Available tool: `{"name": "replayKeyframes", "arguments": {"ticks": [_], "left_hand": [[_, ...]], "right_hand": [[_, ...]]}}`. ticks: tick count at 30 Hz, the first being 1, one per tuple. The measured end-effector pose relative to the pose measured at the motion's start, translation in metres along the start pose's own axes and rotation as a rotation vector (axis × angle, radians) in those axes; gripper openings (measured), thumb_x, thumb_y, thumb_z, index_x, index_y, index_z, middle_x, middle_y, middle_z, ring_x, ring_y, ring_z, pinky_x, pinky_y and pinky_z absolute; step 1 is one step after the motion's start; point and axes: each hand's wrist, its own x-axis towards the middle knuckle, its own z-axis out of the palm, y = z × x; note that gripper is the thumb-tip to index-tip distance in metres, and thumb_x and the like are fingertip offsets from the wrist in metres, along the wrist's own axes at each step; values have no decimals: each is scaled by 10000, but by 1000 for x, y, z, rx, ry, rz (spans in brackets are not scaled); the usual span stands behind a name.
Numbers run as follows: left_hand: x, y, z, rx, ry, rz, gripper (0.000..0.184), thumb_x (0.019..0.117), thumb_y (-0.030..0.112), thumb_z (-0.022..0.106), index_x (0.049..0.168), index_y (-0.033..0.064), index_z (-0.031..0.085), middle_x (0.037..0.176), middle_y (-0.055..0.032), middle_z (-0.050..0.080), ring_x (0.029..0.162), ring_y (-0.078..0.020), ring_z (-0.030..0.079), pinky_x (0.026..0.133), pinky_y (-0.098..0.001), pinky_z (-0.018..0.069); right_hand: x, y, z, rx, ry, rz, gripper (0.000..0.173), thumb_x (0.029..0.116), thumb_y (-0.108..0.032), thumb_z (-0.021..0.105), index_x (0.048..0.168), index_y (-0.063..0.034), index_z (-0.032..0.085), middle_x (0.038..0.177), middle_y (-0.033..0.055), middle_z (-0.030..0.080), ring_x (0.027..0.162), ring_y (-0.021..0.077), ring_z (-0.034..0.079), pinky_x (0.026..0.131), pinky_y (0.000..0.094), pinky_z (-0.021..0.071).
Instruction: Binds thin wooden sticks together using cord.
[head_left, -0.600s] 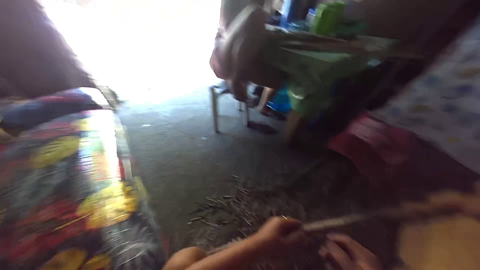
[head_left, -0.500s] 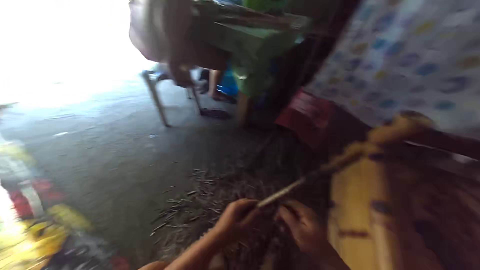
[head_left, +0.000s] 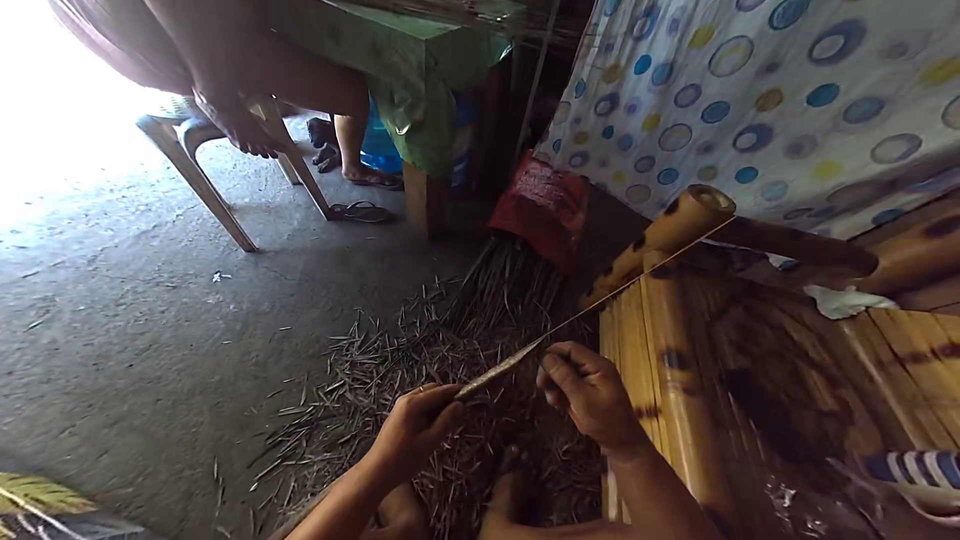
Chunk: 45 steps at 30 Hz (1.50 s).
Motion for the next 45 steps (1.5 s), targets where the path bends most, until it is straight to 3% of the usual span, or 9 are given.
{"name": "replayKeyframes", "arguments": {"ticks": [8, 15, 18, 27, 35, 40, 45], "left_hand": [[-2, 3, 5, -38, -45, 10, 273, 1039, 225, 571, 1218, 97, 733, 936, 1, 707, 746, -26, 625, 694, -207, 544], [1, 12, -1, -75, -61, 15, 268, 1041, 219, 577, 1222, 96, 732, 952, 14, 712, 745, 3, 616, 691, -175, 533], [0, 10, -4, -78, -63, 17, 262, 1043, 229, 576, 1213, 115, 740, 916, 23, 701, 725, -2, 608, 674, -180, 528], [-1, -2, -4, -55, -82, 11, 280, 1045, 258, 571, 1228, 123, 734, 919, 24, 700, 722, -9, 608, 668, -187, 529], [0, 0, -3, -109, -129, 37, 293, 1037, 259, 583, 1233, 96, 728, 975, 5, 711, 747, -6, 615, 681, -182, 532], [2, 0, -9, -161, -217, -23, 297, 1062, 277, 535, 1152, 73, 733, 776, 53, 637, 632, 7, 539, 593, -174, 471], [5, 2, -12, -176, -250, -59, 330, 1075, 321, 505, 1154, 96, 733, 745, 59, 621, 612, -9, 541, 576, -191, 473]], "right_hand": [[-16, 5, 40, 25, -264, 232, 179, 1041, -168, 580, 1022, -37, 700, 786, -1, 692, 563, 57, 599, 506, 219, 528], [-16, 7, 34, -96, -155, 7, 181, 1036, -156, 591, 973, -29, 703, 791, -14, 699, 602, 21, 614, 552, 183, 541], [-11, 7, 25, -101, -44, -67, 160, 1028, -128, 585, 967, -29, 695, 784, -2, 705, 600, 53, 632, 550, 220, 565], [4, -2, -5, 11, 211, -77, 163, 1055, -73, 500, 1056, 14, 637, 786, 44, 705, 551, 97, 621, 484, 237, 546], [-11, 0, 27, 114, -242, 227, 170, 1048, -170, 571, 1014, -34, 668, 786, 22, 700, 565, 83, 612, 501, 230, 523], [-7, 6, 23, 50, -147, 106, 150, 1037, -135, 585, 1008, -23, 681, 788, 17, 702, 569, 75, 614, 503, 220, 532], [-7, 9, 22, -9, -92, 13, 151, 1033, -111, 598, 1066, 0, 695, 804, 21, 710, 588, 64, 625, 526, 211, 550]]}}
